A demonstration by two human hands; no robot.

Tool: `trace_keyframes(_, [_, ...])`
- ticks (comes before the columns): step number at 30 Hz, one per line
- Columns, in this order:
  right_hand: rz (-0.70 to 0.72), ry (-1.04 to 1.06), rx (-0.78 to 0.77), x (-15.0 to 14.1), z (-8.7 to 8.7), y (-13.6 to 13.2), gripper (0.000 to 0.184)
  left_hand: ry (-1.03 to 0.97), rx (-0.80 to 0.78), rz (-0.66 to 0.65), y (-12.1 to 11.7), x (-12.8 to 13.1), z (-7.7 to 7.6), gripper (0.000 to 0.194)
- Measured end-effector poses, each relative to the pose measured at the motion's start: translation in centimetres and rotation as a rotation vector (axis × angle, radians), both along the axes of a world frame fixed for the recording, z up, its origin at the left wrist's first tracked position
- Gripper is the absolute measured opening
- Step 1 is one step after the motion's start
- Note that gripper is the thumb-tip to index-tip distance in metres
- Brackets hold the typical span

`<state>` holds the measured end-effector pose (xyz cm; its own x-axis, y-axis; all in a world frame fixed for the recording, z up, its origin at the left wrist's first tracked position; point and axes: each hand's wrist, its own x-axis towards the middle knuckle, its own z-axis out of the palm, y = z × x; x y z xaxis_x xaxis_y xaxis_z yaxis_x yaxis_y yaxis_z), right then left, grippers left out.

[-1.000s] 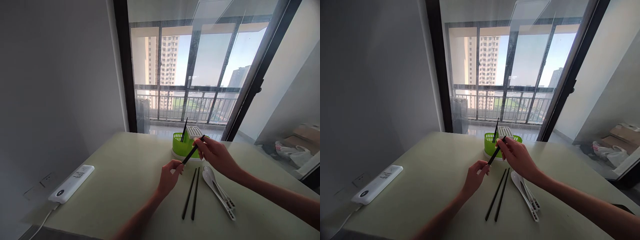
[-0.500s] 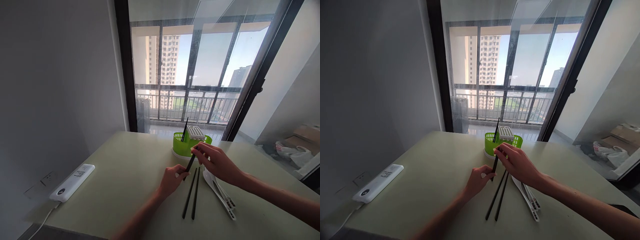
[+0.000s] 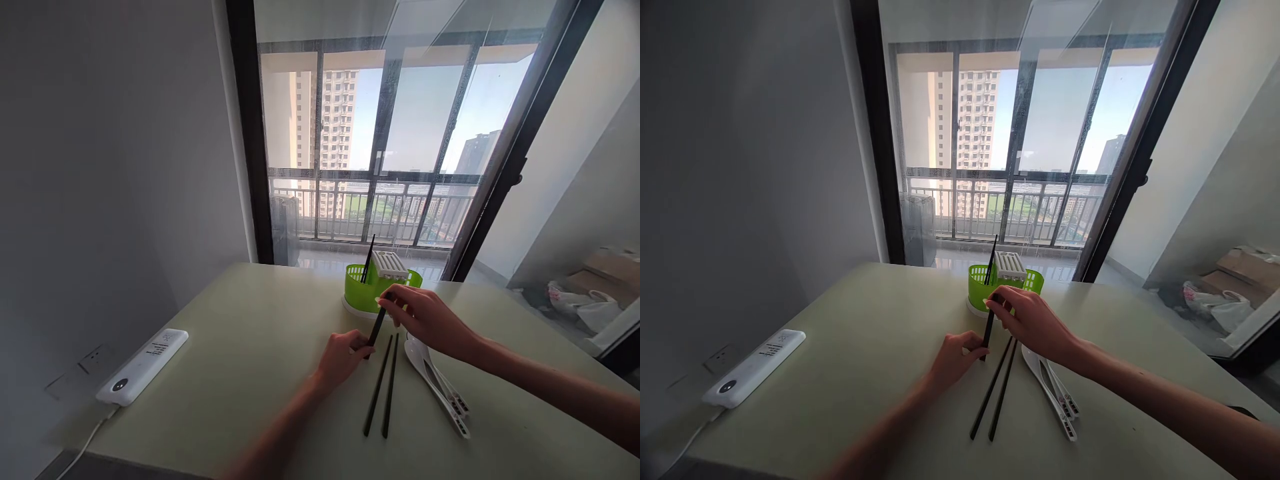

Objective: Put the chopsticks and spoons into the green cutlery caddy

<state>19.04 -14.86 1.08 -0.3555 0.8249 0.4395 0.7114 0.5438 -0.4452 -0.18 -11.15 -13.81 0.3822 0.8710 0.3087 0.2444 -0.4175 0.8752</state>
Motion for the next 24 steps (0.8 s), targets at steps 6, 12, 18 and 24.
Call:
trace_keyframes(6, [-0.042, 0.058, -0.019, 0.0, 0.7, -0.2, 0.033, 0.014, -0.016, -0.01, 0.3, -0.1, -0.7, 0.021])
trace_keyframes(12, [-0.083, 0.091, 0.093, 1.2, 4.3, 0.7, 0.04, -0.034, 0.056, 0.064, 0.5, -0.4, 0.2, 0.04])
trace_keyframes(18, [-0.167, 0.191, 0.305, 2.7, 10.8, 3.5, 0.042, -0.295, -0.122, 0.251, 2.0, -1.0, 0.2, 0.066])
trace_keyframes(24, [-0.235, 0.14, 0.371, 2.5, 11.8, 7.9, 0.036, -0.312, -0.205, 0.282, 2.6, -1.1, -0.6, 0.068])
